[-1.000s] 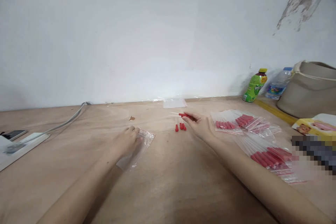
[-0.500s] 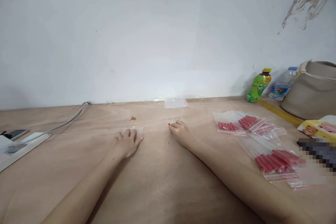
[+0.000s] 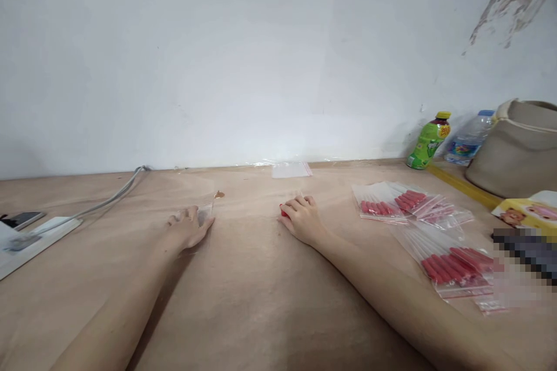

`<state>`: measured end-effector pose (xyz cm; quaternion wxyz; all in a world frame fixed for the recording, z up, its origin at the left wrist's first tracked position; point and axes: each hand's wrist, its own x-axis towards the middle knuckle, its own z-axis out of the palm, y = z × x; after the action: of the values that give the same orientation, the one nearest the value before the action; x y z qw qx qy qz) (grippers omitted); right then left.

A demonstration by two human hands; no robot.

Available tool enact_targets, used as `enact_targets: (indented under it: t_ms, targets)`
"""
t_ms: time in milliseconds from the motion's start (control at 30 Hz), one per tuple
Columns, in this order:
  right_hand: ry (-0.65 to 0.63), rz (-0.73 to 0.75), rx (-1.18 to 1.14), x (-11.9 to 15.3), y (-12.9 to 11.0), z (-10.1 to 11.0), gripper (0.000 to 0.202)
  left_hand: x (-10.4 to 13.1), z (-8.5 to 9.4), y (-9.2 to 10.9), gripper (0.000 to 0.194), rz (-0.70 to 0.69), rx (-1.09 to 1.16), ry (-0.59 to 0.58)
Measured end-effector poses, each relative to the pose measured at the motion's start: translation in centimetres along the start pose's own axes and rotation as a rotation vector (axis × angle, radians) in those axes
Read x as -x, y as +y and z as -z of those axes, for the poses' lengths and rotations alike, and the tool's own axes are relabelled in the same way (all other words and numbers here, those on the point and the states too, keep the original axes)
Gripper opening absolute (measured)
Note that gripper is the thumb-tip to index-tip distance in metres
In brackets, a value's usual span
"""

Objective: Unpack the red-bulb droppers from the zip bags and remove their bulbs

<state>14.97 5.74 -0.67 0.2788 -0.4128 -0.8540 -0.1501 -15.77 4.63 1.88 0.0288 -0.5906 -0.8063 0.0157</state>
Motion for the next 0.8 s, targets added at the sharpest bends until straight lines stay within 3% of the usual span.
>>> enact_targets:
  t_ms: [133,267,400,500,633,800]
  targets:
    - [0.037,-0.102,0.050,0.7,1.0,1.8,0.024,0.5,0.1,0.5,0.078,0.009,-0.023,0.187]
    - [-0.109,-0.277,0.246,2.5,3.6,4.9,0.023,2.0,0.2,3.2,0.064,-0.183,0.003,0.318]
    - [-0.385,-0.437,0.430,4.5,6.6,7.1,0.020,3.8,-0.2,6.6,0.054,-0.418,0.162,0.291]
    - [-0.501,-0.513,0.490,5.4,8.3,7.7,0.024,4.9,-0.8,9.0,0.050,-0.571,0.268,0.257]
    - [-0.543,-0.558,0.501,5.6,9.3,7.6,0.021,4.9,-1.2,11.7,0.050,-0.674,0.370,0.224]
    - [-0.532,-0.535,0.497,5.4,9.1,7.4,0.021,2.6,-1.2,14.1,0.053,-0.652,0.410,0.140]
